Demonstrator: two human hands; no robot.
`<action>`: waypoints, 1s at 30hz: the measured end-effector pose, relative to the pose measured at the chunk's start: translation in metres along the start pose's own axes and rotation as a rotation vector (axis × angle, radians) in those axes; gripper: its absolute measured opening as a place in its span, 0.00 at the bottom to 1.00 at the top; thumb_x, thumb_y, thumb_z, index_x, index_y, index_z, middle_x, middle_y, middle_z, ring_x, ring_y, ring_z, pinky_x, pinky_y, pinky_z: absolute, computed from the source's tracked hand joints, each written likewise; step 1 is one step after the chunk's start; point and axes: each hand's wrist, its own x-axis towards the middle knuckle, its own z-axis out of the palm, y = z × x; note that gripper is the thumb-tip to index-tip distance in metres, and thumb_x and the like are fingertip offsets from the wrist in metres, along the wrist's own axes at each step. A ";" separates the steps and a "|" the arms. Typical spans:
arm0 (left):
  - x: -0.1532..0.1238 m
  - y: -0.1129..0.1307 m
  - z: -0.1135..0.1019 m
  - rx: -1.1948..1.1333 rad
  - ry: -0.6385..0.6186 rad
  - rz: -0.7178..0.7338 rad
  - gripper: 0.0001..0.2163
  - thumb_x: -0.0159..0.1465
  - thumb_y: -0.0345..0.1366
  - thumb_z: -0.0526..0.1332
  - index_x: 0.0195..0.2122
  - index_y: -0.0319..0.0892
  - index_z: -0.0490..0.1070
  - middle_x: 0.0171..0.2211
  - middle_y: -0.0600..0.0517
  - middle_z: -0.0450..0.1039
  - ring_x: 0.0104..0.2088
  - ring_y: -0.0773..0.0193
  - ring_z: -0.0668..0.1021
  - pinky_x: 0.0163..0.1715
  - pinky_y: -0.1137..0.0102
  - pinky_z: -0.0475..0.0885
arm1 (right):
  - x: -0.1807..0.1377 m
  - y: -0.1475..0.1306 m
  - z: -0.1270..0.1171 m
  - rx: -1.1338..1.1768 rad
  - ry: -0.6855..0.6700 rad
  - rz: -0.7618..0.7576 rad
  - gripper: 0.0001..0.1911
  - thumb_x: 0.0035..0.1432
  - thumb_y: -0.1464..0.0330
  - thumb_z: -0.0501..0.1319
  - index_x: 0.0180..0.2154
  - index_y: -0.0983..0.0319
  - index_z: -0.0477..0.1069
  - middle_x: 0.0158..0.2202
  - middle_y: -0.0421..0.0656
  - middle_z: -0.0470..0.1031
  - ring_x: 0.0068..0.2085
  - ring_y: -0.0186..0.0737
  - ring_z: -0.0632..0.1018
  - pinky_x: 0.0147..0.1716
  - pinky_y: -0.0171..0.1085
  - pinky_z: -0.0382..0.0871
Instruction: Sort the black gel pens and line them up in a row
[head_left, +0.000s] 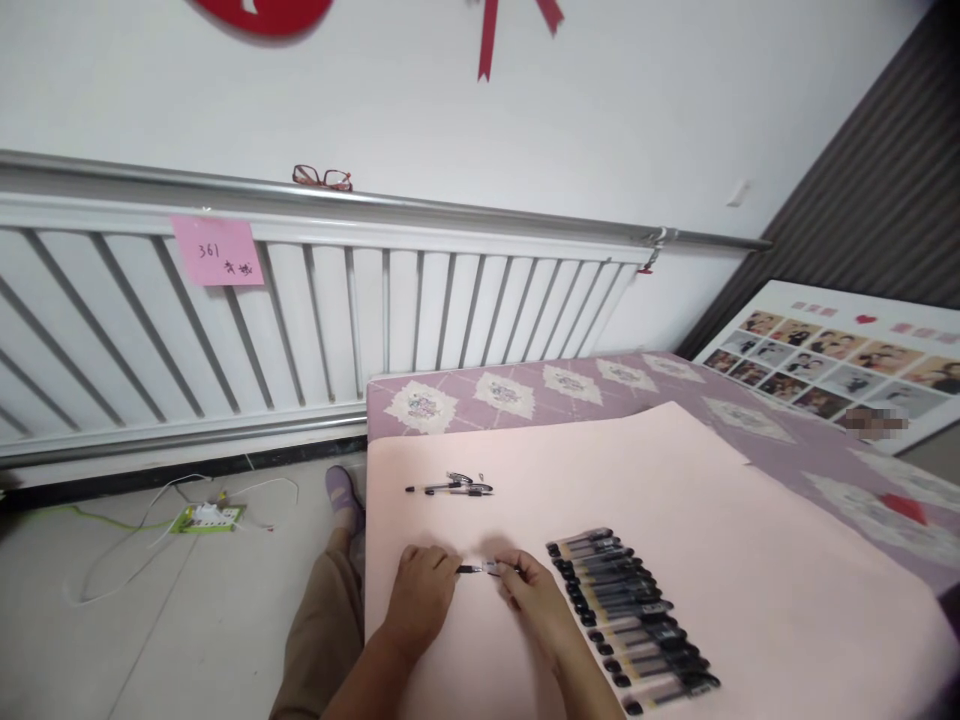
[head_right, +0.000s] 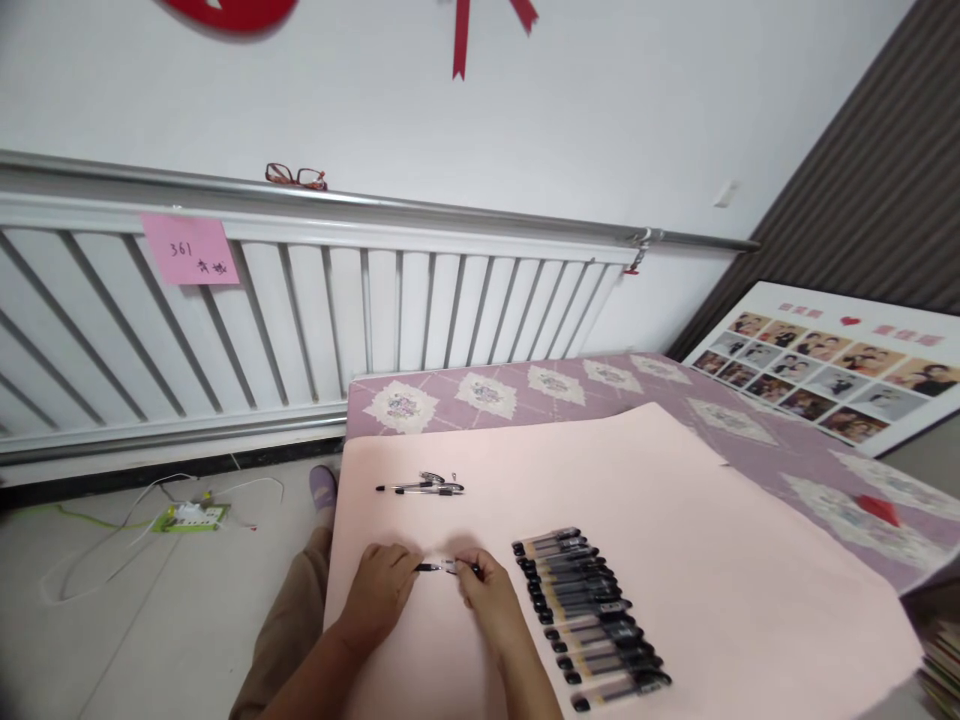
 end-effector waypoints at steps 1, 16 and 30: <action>0.000 0.000 0.000 -0.001 -0.003 0.005 0.10 0.65 0.30 0.53 0.45 0.48 0.68 0.38 0.54 0.72 0.40 0.63 0.72 0.43 0.65 0.60 | 0.000 -0.001 0.000 -0.017 -0.003 -0.001 0.10 0.49 0.62 0.58 0.32 0.62 0.70 0.16 0.31 0.58 0.18 0.28 0.58 0.19 0.30 0.49; -0.003 -0.005 0.011 -0.017 0.031 0.010 0.13 0.63 0.29 0.53 0.48 0.44 0.65 0.40 0.51 0.71 0.41 0.61 0.72 0.46 0.62 0.66 | -0.003 -0.011 0.014 -0.279 -0.043 -0.131 0.08 0.49 0.64 0.58 0.31 0.61 0.72 0.30 0.40 0.75 0.35 0.40 0.74 0.37 0.35 0.65; -0.006 -0.011 0.020 0.020 0.033 0.022 0.13 0.65 0.29 0.51 0.50 0.44 0.64 0.39 0.50 0.71 0.39 0.61 0.72 0.41 0.66 0.68 | -0.001 -0.009 0.024 -0.315 -0.064 -0.170 0.07 0.48 0.66 0.58 0.29 0.59 0.73 0.29 0.40 0.77 0.34 0.41 0.75 0.35 0.36 0.66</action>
